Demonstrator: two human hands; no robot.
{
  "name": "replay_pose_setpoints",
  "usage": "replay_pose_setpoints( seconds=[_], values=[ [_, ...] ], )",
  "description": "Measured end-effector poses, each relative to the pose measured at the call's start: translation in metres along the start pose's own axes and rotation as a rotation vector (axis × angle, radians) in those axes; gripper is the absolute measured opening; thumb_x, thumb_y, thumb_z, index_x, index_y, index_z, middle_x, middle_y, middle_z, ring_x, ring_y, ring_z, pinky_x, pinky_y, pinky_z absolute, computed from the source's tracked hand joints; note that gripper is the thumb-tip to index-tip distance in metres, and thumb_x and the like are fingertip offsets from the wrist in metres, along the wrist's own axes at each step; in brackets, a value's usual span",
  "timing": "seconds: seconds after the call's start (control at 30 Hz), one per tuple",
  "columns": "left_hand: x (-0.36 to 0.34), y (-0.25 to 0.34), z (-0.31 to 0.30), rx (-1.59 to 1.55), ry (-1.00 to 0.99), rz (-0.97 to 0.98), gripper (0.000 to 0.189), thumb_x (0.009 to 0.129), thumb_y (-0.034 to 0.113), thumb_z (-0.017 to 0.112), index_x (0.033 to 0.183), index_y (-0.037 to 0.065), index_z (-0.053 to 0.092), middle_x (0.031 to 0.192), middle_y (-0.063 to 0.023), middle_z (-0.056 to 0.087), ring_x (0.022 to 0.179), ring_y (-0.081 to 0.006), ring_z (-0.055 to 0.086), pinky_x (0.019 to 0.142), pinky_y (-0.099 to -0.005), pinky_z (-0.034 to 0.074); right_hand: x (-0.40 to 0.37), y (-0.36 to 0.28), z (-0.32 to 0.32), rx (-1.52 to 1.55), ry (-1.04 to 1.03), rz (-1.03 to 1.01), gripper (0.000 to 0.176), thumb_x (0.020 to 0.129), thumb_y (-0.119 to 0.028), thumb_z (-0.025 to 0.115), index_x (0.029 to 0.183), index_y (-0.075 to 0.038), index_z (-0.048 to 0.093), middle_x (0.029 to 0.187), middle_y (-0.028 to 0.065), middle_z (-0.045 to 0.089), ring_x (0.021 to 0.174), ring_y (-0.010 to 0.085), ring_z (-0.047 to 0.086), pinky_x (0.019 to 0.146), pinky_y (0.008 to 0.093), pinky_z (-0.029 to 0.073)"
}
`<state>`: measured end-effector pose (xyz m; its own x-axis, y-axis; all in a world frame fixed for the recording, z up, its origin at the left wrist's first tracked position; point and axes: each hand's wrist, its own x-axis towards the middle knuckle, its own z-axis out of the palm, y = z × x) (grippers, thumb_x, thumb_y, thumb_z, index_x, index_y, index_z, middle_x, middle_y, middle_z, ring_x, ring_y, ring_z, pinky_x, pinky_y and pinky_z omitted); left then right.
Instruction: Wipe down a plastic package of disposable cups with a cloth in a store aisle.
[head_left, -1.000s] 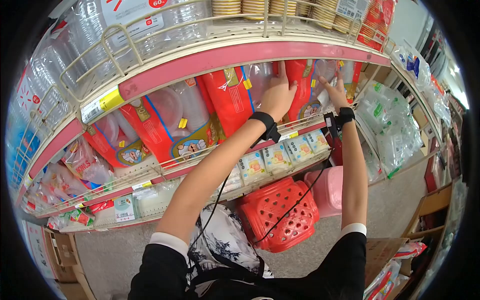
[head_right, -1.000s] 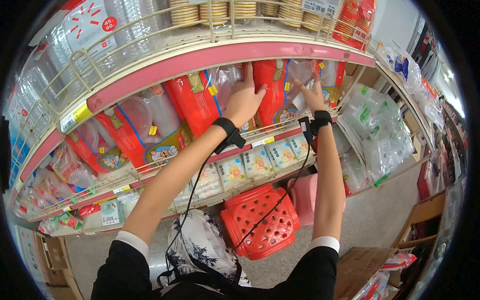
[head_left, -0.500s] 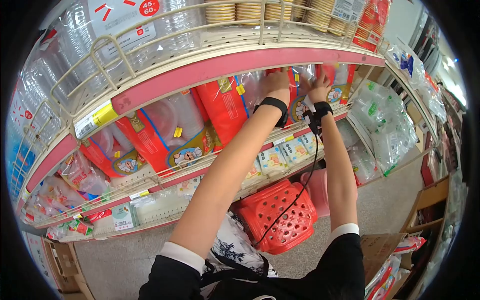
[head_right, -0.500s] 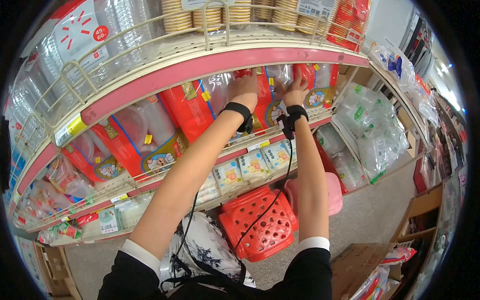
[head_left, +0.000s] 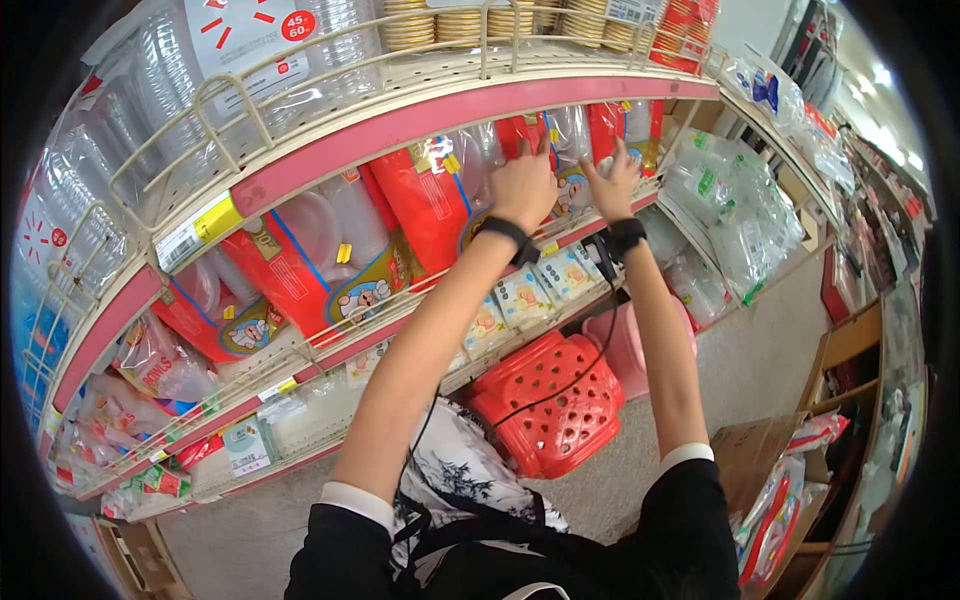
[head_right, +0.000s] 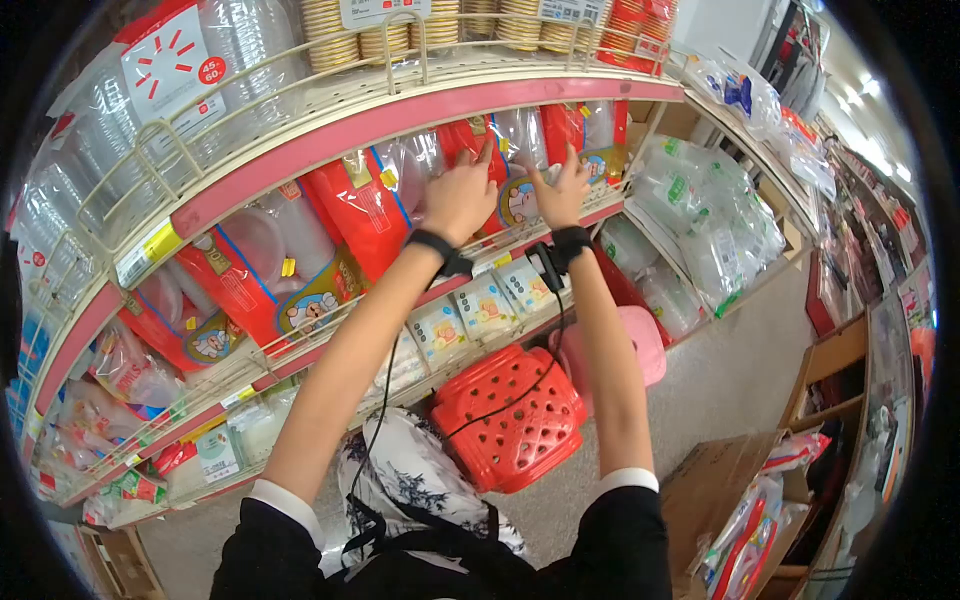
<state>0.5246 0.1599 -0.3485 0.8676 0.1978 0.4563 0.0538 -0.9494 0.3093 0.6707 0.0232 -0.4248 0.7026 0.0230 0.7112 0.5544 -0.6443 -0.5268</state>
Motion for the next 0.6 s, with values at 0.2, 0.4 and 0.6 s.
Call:
replay_pose_setpoints(
  seconds=[0.2, 0.4, 0.6],
  values=[
    [-0.168, -0.045, -0.115, -0.554, 0.007, 0.057, 0.032, 0.087, 0.013, 0.058, 0.119, 0.012, 0.060, 0.092, -0.0121, 0.062, 0.083, -0.0226, 0.063, 0.072, -0.0296, 0.047, -0.076, -0.104, -0.216, 0.500, -0.159, 0.077, 0.064, 0.076, 0.000, 0.058, 0.135, -0.010, 0.036, 0.131, 0.0106, 0.041, 0.110, 0.0209, 0.044, 0.093, 0.0365, 0.040],
    [-0.375, -0.130, -0.191, -0.746, 0.304, -0.480, 0.031, 0.091, 0.006, 0.051, 0.121, 0.000, 0.055, 0.077, -0.0080, 0.063, 0.073, -0.0118, 0.059, 0.068, -0.0243, 0.045, -0.191, -0.174, -0.365, 0.272, 0.330, 0.129, 0.064, 0.082, -0.002, 0.059, 0.139, -0.006, 0.031, 0.126, 0.0079, 0.047, 0.100, 0.0138, 0.050, 0.085, 0.0272, 0.045],
    [-0.485, -0.178, -0.213, -0.597, 0.393, -0.692, 0.028, 0.094, 0.008, 0.047, 0.119, -0.004, 0.053, 0.069, -0.0064, 0.058, 0.066, -0.0108, 0.054, 0.069, -0.0242, 0.043, -0.291, -0.246, -0.487, -0.062, 0.622, 0.145, 0.039, 0.089, -0.004, 0.057, 0.126, 0.004, 0.047, 0.130, 0.0129, 0.049, 0.110, 0.0200, 0.054, 0.090, 0.0292, 0.049]
  ],
)
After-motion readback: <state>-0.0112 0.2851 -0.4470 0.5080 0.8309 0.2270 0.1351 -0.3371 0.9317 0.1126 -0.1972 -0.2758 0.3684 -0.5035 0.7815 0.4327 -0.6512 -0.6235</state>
